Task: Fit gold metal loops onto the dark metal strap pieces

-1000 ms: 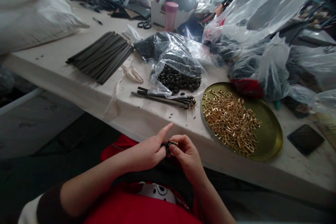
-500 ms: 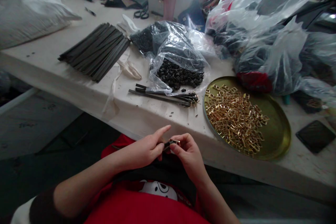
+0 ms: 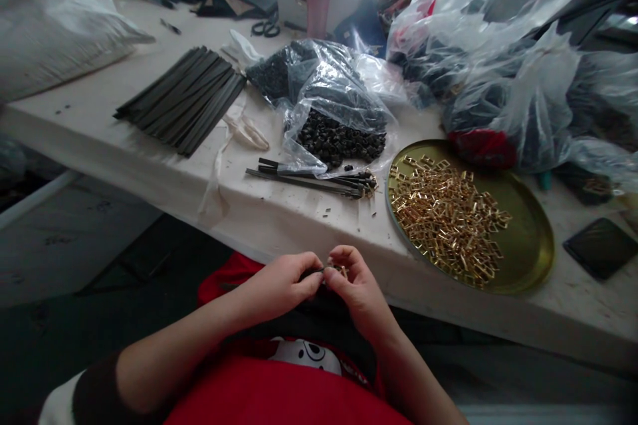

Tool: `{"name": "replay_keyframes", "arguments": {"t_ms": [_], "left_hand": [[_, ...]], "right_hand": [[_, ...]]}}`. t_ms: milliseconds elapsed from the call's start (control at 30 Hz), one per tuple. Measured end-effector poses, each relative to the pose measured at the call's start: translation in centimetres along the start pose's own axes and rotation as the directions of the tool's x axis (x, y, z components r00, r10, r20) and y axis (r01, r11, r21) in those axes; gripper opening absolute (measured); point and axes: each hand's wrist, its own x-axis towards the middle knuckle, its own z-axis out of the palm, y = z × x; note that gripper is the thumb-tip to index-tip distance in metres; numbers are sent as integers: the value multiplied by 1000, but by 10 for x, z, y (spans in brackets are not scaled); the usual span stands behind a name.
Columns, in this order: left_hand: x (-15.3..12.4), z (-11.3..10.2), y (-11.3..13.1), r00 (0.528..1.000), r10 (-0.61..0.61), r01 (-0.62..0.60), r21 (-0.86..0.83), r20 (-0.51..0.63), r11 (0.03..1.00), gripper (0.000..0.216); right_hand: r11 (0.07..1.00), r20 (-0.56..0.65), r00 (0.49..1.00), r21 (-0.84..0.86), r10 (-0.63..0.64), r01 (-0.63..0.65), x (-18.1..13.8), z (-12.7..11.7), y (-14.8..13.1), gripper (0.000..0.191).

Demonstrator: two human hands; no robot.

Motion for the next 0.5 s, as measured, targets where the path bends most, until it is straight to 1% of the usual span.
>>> {"name": "replay_keyframes", "arguments": {"t_ms": [67,133,200,300,367,400,433,500], "left_hand": [[-3,-1,1,999,7,-8,25,32,1000,20],[-6,-2,3,999,7,-9,57,50,998,20],[-10,-2,6,997,12,-17,61,74,998,20],[-15,0,8,989,10,-8,-10,148,1000,19],[-17,2,8,980,-7,27,-102,199,994,18],[-18,3,7,976,-18,53,-154,219,987,18],[-18,4,6,973,-24,72,-201,231,977,18],[-20,2,2,969,-19,88,-270,247,959,18]], "right_hand": [[994,82,997,-109,13,-4,-4,0,-2,18],[966,108,993,-249,-39,65,-9,-1,-4,14],[910,118,986,-386,-117,154,-14,-2,-4,11],[809,198,958,-516,-206,280,-21,-2,-4,5],[770,237,941,-543,-243,335,-26,-2,-2,4],[772,235,941,-540,-246,336,-27,-2,-1,3],[791,218,947,-524,-235,317,-28,-3,0,3],[858,166,969,-455,-182,239,-28,-5,4,6]]}}
